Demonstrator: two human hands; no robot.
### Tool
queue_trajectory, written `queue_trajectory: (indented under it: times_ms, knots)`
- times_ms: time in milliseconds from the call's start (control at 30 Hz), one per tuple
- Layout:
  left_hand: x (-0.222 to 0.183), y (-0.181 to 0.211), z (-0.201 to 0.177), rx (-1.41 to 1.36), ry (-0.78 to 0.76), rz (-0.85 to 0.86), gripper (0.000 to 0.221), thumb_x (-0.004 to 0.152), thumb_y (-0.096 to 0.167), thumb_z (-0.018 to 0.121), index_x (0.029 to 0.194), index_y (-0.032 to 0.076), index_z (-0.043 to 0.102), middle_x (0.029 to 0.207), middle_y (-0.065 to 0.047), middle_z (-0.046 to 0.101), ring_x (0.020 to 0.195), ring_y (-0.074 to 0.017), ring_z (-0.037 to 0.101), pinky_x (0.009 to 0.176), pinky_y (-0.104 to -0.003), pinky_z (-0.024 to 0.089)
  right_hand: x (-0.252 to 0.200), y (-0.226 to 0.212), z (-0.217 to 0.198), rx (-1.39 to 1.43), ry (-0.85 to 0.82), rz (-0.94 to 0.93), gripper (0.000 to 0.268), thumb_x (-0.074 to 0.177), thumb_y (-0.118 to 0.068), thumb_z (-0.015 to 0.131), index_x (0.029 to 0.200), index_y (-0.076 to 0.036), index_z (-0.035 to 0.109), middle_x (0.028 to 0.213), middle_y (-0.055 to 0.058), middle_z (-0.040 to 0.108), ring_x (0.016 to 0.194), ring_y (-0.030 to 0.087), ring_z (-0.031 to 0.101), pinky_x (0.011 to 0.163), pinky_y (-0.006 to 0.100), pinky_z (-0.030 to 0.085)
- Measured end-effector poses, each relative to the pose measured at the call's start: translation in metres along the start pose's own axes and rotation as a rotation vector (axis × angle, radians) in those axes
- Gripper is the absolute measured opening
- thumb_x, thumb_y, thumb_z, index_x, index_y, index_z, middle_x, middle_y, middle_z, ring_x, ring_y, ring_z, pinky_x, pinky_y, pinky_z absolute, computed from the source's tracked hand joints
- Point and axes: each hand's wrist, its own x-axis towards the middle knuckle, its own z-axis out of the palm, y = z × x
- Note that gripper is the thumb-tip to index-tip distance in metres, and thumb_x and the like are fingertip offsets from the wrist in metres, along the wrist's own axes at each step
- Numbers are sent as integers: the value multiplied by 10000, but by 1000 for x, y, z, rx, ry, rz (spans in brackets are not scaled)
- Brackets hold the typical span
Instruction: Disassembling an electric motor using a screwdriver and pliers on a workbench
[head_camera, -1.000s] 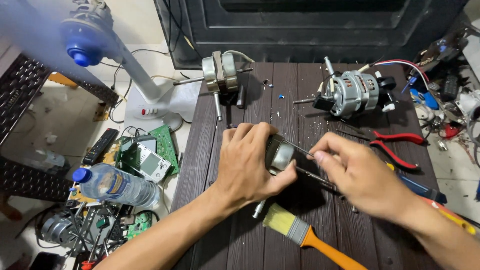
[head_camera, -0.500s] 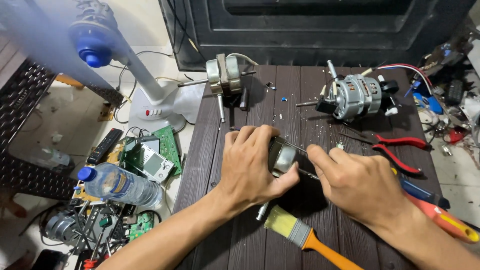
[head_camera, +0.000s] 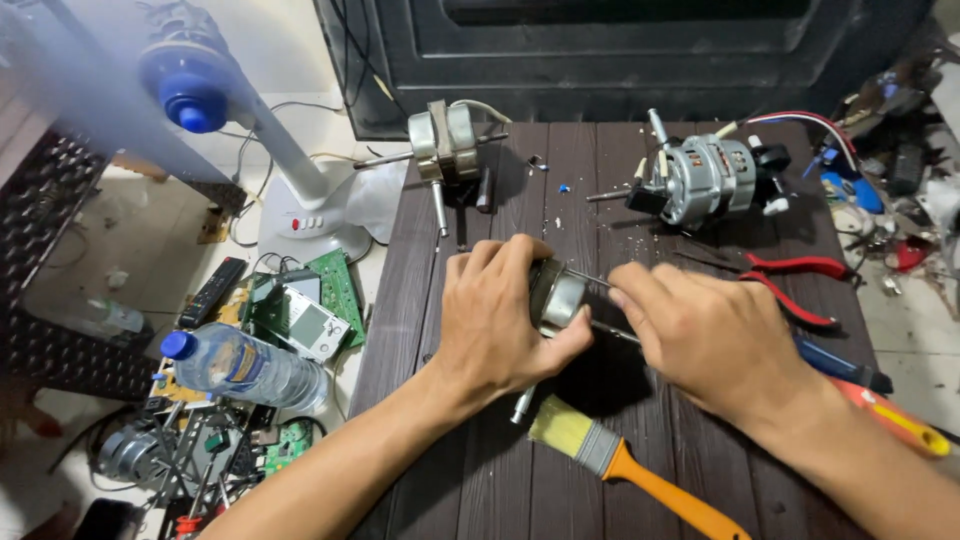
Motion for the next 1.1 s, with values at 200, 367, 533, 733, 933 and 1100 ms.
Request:
queue_trajectory:
  times_ms: [200, 367, 533, 733, 933, 1100]
  knots:
    - [-1, 2, 0, 21, 10, 10, 540, 733, 422, 712, 1034, -9, 591, 952, -141, 647, 880, -287, 591, 823, -419, 412, -4, 0, 10, 17, 96, -92, 144, 916, -100, 727, 1053, -77, 690, 667, 14, 598, 427, 166, 527, 398, 351, 394]
    - [1, 1, -1, 28, 10, 47, 530, 728, 424, 693, 1013, -7, 573, 915, -145, 614, 852, -290, 551, 817, -430, 391, 1, -1, 2, 208, -10, 8, 57, 921, -87, 674, 971, -94, 648, 651, 34, 669, 410, 239, 571, 399, 408, 437]
    - [-1, 1, 1, 24, 8, 65, 544, 731, 418, 692, 1034, -17, 570, 936, -154, 612, 879, -304, 559, 840, -441, 389, 1, -4, -2, 315, -106, 144, 77, 911, -135, 659, 987, -144, 654, 656, 42, 700, 443, 296, 621, 435, 458, 471]
    - [0, 2, 1, 29, 16, 56, 533, 707, 423, 679, 1005, -5, 568, 894, -146, 606, 842, -290, 548, 809, -435, 389, 6, -4, -5, 385, -182, 229, 76, 901, -171, 645, 973, -164, 668, 689, 45, 761, 487, 303, 694, 455, 471, 500]
    - [-1, 5, -1, 28, 11, 0, 511, 741, 398, 728, 1020, 0, 573, 935, -115, 592, 822, -273, 550, 803, -397, 410, 1, -4, -2, 146, -7, 90, 65, 959, -181, 646, 995, -127, 639, 679, 30, 704, 445, 271, 618, 386, 414, 439]
    - [-3, 9, -4, 65, -8, -15, 674, 870, 590, 655, 1112, -35, 591, 986, -126, 620, 882, -274, 578, 856, -414, 419, 12, 15, -23, 332, -195, 321, 150, 958, -185, 566, 1049, -124, 667, 730, 72, 769, 557, 312, 722, 515, 473, 538]
